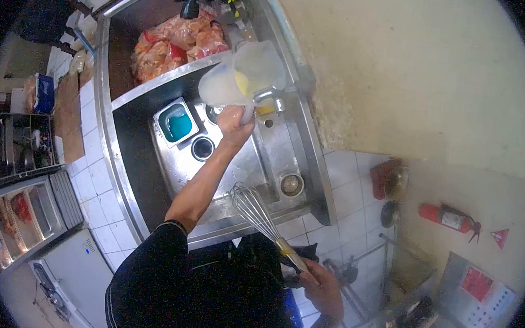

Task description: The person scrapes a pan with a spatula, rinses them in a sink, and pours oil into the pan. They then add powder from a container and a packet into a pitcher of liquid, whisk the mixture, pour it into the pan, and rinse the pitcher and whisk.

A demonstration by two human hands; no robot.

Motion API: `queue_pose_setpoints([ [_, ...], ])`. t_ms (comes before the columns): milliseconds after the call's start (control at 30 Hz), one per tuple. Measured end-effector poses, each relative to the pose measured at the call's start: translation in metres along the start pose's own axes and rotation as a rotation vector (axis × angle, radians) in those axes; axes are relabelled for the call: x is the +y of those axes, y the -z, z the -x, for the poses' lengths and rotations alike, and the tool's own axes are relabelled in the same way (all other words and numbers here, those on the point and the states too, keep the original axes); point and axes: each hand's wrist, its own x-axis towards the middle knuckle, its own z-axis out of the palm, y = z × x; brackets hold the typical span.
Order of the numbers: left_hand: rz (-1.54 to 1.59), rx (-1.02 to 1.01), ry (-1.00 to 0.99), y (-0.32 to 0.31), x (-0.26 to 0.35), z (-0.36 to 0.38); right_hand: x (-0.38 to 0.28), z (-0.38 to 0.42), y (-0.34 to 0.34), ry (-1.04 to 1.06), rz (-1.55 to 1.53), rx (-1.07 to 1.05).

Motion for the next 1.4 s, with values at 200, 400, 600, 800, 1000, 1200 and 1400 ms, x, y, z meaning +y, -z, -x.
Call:
queue_pose_setpoints([
  [200,0.052,0.023,-0.125,-0.01,-0.013,0.004,0.018,-0.003,0.002,-0.158,-0.182,-0.037],
  [400,0.069,0.018,0.038,-0.006,-0.016,0.01,0.018,-0.004,-0.001,-0.161,-0.119,0.002],
  [600,0.12,-0.04,0.198,0.041,0.009,-0.006,0.006,-0.004,0.0,0.005,-0.112,-0.043],
  [800,0.129,-0.148,0.419,0.065,0.0,0.0,-0.013,-0.007,0.016,0.077,-0.007,0.01],
  [1000,0.14,-0.239,0.479,0.075,-0.009,-0.001,-0.066,-0.023,0.005,0.284,-0.011,0.234],
  [1200,0.19,-0.335,0.411,0.078,-0.001,-0.005,-0.073,-0.052,-0.015,0.456,-0.138,0.267],
  [1400,0.177,-0.307,0.41,0.071,-0.005,-0.001,-0.097,-0.078,-0.037,0.614,0.005,0.102],
])
